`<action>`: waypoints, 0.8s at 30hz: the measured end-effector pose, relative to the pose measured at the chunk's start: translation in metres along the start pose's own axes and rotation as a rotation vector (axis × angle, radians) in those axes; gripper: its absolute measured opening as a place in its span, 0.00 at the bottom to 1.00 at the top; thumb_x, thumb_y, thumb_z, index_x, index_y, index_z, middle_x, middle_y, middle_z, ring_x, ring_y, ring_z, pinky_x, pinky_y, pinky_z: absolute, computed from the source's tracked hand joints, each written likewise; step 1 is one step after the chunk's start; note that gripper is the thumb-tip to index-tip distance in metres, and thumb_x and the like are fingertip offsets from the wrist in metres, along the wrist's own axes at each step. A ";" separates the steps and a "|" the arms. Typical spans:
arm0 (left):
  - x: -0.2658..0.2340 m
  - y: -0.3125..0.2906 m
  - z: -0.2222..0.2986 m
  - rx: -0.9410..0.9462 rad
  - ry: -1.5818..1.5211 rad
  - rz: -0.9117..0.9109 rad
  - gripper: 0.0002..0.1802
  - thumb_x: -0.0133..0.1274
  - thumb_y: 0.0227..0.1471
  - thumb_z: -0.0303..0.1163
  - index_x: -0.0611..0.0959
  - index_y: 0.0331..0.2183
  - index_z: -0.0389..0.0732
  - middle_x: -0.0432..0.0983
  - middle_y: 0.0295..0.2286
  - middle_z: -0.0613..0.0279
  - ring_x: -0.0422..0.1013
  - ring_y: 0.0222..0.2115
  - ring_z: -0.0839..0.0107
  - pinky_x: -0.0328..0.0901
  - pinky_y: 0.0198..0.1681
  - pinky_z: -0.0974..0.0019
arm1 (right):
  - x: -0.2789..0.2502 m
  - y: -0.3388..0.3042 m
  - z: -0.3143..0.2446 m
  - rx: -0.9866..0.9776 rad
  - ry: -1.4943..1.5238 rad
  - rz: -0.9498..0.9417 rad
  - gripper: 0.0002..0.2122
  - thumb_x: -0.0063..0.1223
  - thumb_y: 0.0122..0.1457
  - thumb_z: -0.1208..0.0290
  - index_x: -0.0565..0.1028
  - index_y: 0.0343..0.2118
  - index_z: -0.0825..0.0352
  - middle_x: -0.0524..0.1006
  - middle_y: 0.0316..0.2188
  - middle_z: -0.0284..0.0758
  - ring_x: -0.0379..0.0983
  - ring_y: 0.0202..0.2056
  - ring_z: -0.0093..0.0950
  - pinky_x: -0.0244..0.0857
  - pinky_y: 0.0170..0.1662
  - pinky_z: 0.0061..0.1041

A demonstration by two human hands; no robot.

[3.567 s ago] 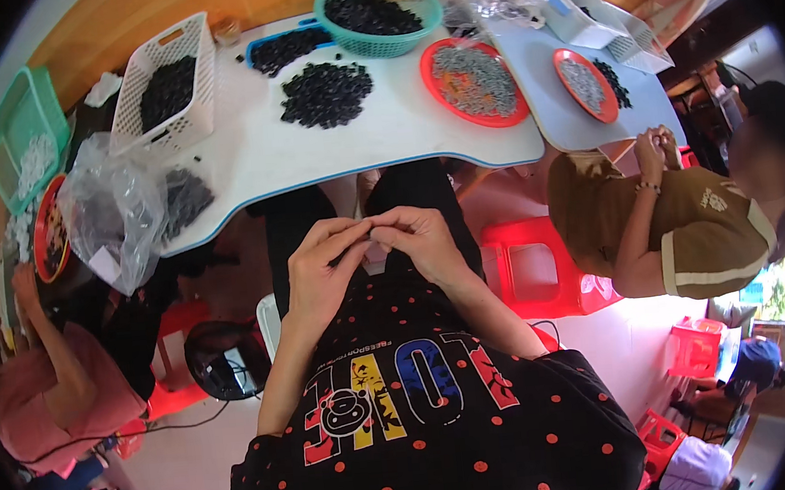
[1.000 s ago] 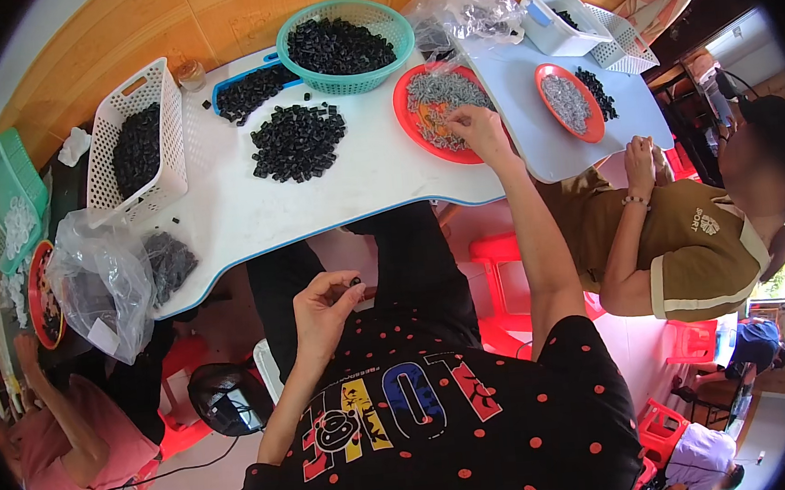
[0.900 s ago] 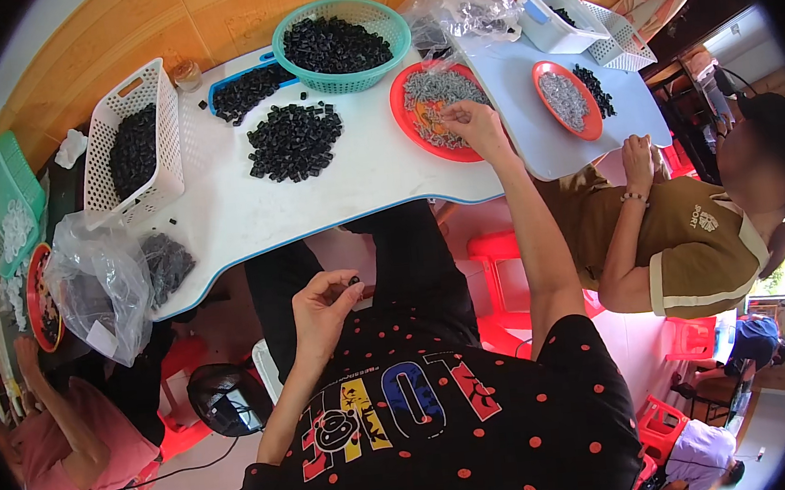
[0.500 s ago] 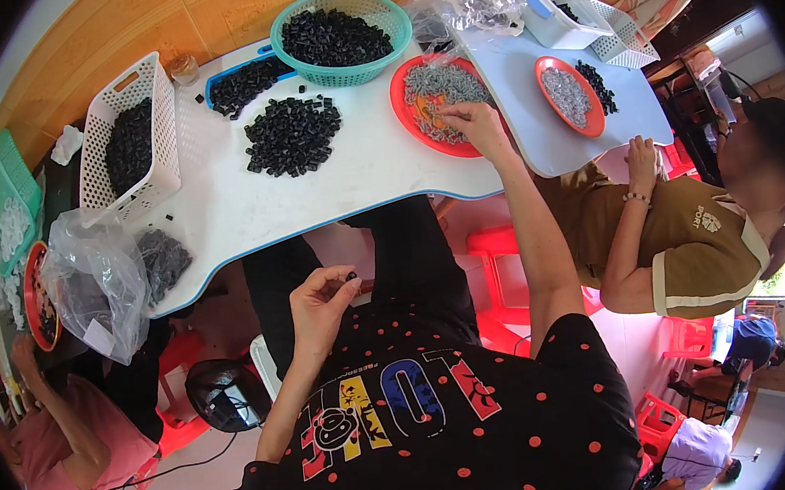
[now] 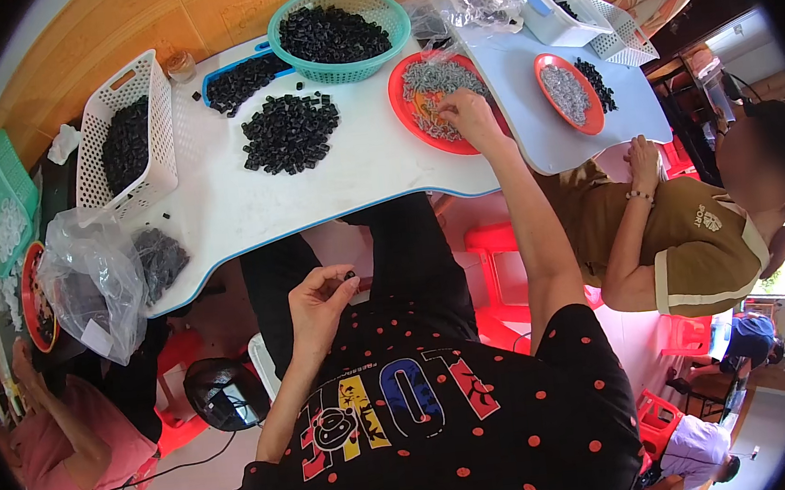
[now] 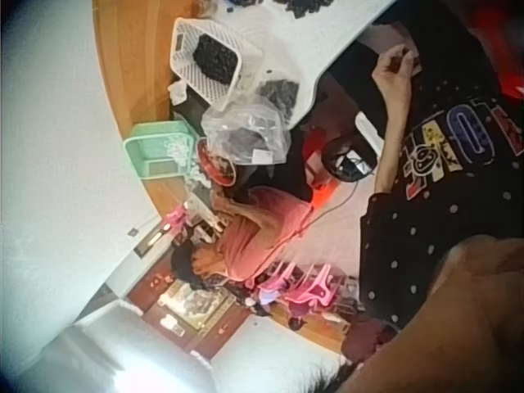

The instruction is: Sorting and inspecting small black and orange components at a shared workshop table.

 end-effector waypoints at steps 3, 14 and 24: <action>-0.003 -0.001 0.000 -0.006 0.007 -0.005 0.13 0.78 0.72 0.18 0.99 0.55 0.34 0.87 0.43 0.72 0.82 0.42 0.83 0.78 0.49 0.73 | 0.000 0.004 -0.011 0.043 0.117 -0.006 0.11 0.79 0.75 0.69 0.96 0.56 0.67 0.95 0.48 0.43 0.93 0.47 0.36 0.84 0.55 0.36; -0.008 -0.005 0.002 0.005 -0.076 0.018 0.13 0.76 0.74 0.19 0.98 0.56 0.33 0.90 0.42 0.68 0.85 0.40 0.80 0.80 0.47 0.70 | -0.016 -0.030 -0.047 0.192 0.533 -0.051 0.12 0.78 0.77 0.72 0.94 0.56 0.73 0.95 0.45 0.39 0.90 0.45 0.27 0.81 0.53 0.29; -0.021 0.007 0.092 0.151 -0.145 -0.019 0.18 0.72 0.74 0.15 0.96 0.61 0.31 0.97 0.52 0.49 0.92 0.48 0.67 0.86 0.58 0.61 | 0.023 -0.143 -0.176 0.110 1.277 -0.356 0.09 0.70 0.82 0.81 0.91 0.59 0.76 0.93 0.51 0.40 0.89 0.51 0.27 0.84 0.58 0.30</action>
Point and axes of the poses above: each hand's wrist, its own y-axis towards the middle knuckle, its own x-axis out of the palm, z = x × y, the point moved 2 cm from there along y, towards the middle knuckle
